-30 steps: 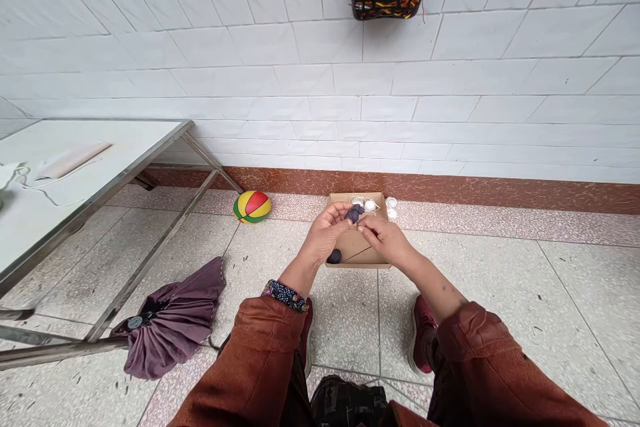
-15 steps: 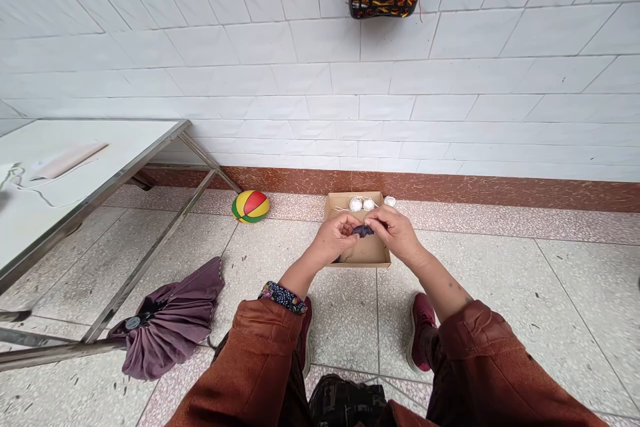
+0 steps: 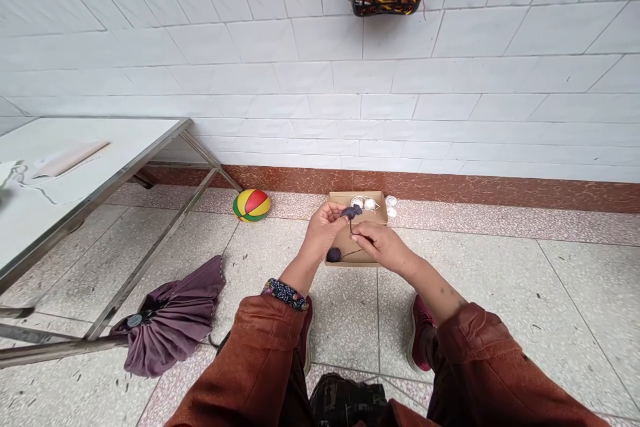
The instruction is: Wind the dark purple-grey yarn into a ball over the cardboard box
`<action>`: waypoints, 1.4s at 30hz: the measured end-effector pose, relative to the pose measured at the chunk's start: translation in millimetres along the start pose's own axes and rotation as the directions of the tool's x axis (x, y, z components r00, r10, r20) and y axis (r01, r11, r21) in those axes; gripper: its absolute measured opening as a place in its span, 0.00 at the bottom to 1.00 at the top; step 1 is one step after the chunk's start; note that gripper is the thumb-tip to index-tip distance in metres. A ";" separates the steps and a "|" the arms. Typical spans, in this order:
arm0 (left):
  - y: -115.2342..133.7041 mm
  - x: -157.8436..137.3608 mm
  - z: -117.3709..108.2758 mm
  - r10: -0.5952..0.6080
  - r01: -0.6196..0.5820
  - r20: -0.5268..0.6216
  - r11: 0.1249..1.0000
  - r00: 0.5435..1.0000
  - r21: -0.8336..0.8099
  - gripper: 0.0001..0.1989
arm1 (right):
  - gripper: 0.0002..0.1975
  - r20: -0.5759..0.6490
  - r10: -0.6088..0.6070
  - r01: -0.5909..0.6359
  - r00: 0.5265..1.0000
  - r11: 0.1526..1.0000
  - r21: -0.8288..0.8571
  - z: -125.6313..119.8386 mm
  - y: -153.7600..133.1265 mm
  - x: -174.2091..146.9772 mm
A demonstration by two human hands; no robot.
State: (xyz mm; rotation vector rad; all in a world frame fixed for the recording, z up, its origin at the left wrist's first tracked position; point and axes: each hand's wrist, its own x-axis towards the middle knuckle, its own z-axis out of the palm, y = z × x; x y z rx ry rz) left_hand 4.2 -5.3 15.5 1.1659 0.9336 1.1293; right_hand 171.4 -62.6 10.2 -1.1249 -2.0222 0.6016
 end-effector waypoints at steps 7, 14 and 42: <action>5.3 -10.2 2.4 0.063 -0.203 0.303 0.866 0.951 0.458 0.07 | 0.10 -0.188 0.016 -0.011 0.982 1.000 0.027 -19.1 1.9 -0.4; 9.2 -18.0 7.8 -0.036 0.034 0.420 0.999 0.907 0.012 0.18 | 0.10 -0.334 0.152 -0.153 0.930 0.988 0.024 -23.4 18.2 0.7; 0.5 -14.6 8.4 -0.074 -0.009 0.331 0.970 0.941 0.243 0.12 | 0.09 -0.256 0.069 -0.057 0.964 0.997 0.055 -23.0 3.5 -0.8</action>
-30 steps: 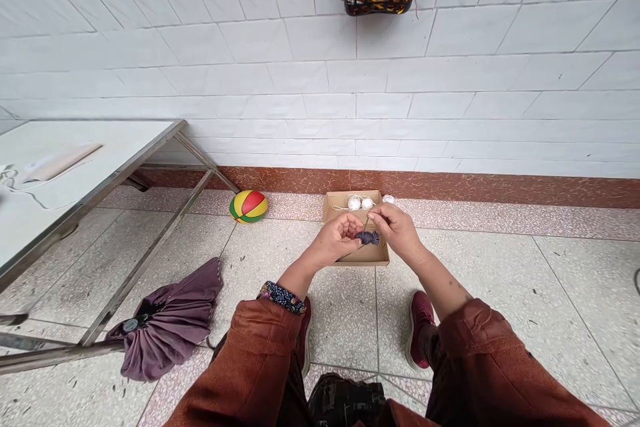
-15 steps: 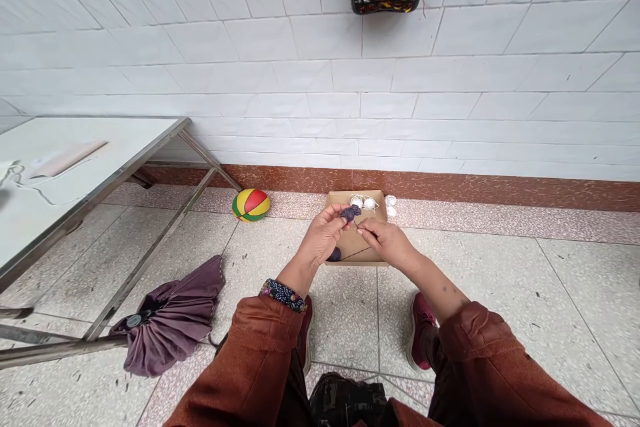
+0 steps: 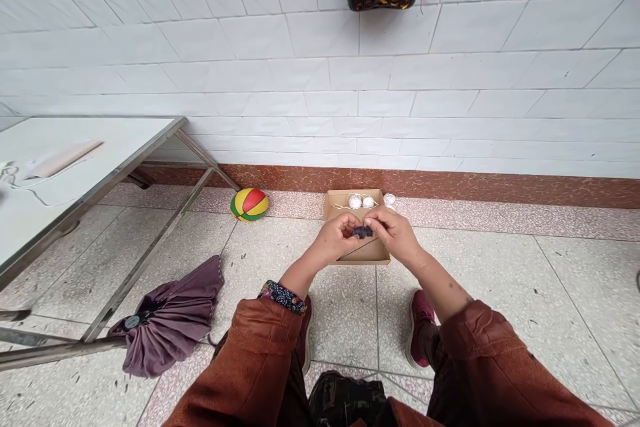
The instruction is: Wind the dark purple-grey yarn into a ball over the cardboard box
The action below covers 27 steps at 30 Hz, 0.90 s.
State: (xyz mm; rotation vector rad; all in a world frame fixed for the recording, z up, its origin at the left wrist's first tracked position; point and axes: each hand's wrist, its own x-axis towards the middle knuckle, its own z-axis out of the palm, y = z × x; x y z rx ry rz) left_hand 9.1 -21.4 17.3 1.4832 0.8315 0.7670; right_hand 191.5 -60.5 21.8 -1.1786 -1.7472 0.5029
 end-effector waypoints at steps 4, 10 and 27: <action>9.8 -6.8 4.7 -0.016 0.038 0.088 0.966 0.996 -0.257 0.14 | 0.08 -0.099 0.117 -0.118 0.988 0.993 -0.002 -0.8 10.1 1.3; 14.2 -6.2 0.9 -0.097 0.098 0.032 0.816 0.995 -0.570 0.17 | 0.08 0.036 0.078 -0.075 0.996 0.995 -0.057 10.0 13.7 -4.9; 2.2 1.8 -2.0 -0.065 0.020 -0.187 0.972 0.980 -0.232 0.12 | 0.06 0.205 -0.112 0.136 0.972 0.985 -0.109 4.6 -0.2 -8.4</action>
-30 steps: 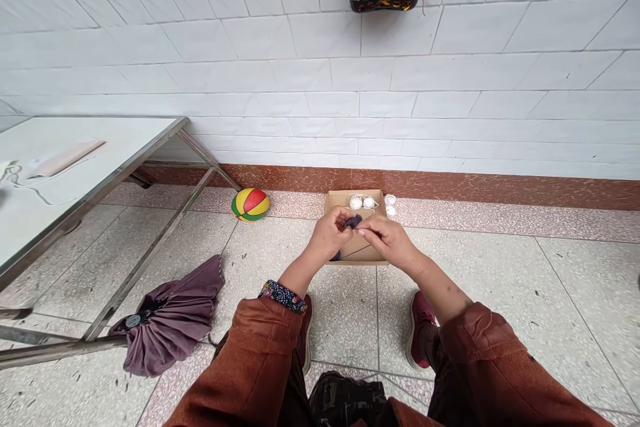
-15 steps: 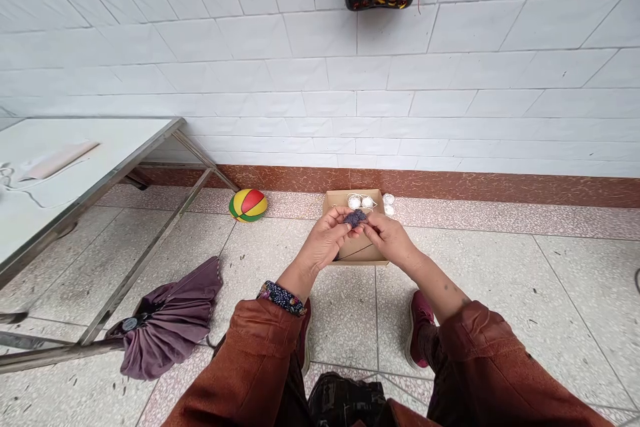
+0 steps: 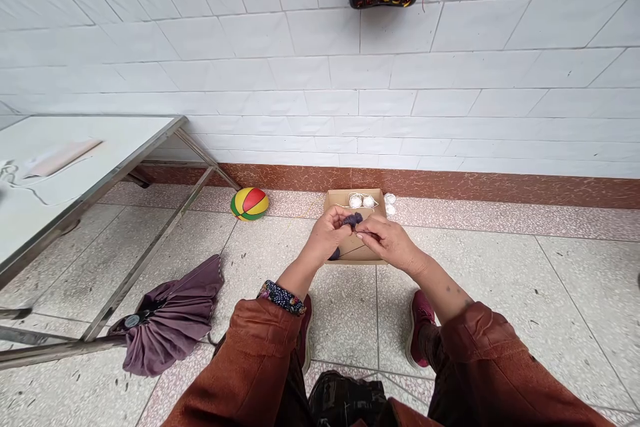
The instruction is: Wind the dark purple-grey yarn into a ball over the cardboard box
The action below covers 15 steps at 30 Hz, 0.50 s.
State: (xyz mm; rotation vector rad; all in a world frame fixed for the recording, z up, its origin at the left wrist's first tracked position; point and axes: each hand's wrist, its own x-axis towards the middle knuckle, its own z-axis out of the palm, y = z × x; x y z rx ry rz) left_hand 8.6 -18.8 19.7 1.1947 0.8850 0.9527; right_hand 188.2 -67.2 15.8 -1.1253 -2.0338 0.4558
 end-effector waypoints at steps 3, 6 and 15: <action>-1.4 -2.6 4.0 -0.013 0.006 0.081 0.996 0.997 0.084 0.13 | 0.06 -0.030 0.000 -0.001 1.000 0.999 -0.034 0.4 1.8 0.5; -2.2 -5.5 7.6 -0.078 0.080 0.107 0.997 0.991 -0.017 0.13 | 0.05 -0.076 0.019 -0.020 0.997 1.000 -0.022 1.3 4.9 1.2; -3.2 -8.0 11.7 -0.058 0.061 0.067 0.997 0.996 -0.048 0.13 | 0.05 -0.185 0.046 -0.041 0.982 0.999 0.031 1.2 9.5 4.0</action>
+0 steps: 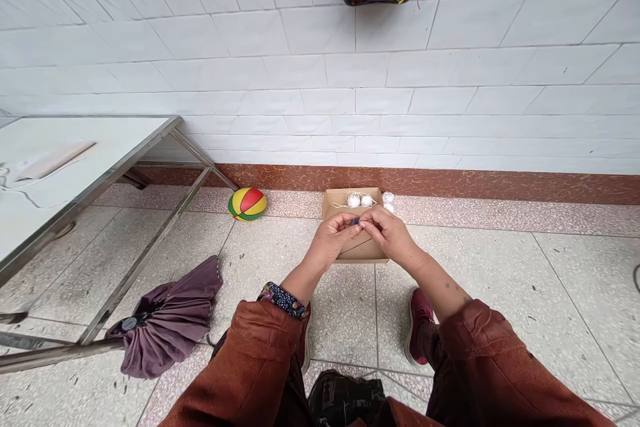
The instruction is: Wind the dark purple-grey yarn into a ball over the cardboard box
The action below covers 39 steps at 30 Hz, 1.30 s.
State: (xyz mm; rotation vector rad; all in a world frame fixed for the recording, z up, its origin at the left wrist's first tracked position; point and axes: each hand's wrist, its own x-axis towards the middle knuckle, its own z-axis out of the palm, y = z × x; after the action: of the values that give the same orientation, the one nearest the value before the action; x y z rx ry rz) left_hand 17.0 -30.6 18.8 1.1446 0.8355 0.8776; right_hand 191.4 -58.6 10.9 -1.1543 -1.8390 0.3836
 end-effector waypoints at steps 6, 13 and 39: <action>5.3 -3.4 -5.5 -0.038 0.025 0.145 0.996 0.989 0.091 0.15 | 0.04 -0.009 0.032 -0.032 0.999 0.999 -0.006 -3.6 6.2 -0.2; 5.4 -4.8 -6.1 -0.066 0.089 0.106 0.967 0.992 -0.238 0.17 | 0.06 -0.050 0.107 -0.102 0.993 0.990 0.093 4.4 7.8 3.4; 2.2 5.4 -17.1 0.026 -0.019 -0.063 0.994 0.998 0.111 0.12 | 0.06 0.051 0.029 -0.035 0.998 0.993 0.114 -8.6 -6.6 3.2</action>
State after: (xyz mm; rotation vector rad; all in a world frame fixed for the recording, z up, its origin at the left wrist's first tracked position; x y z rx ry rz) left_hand 3.6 -18.6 16.8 1.2296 0.9353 0.9000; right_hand 194.3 -60.9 21.6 -1.1054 -1.8180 0.5334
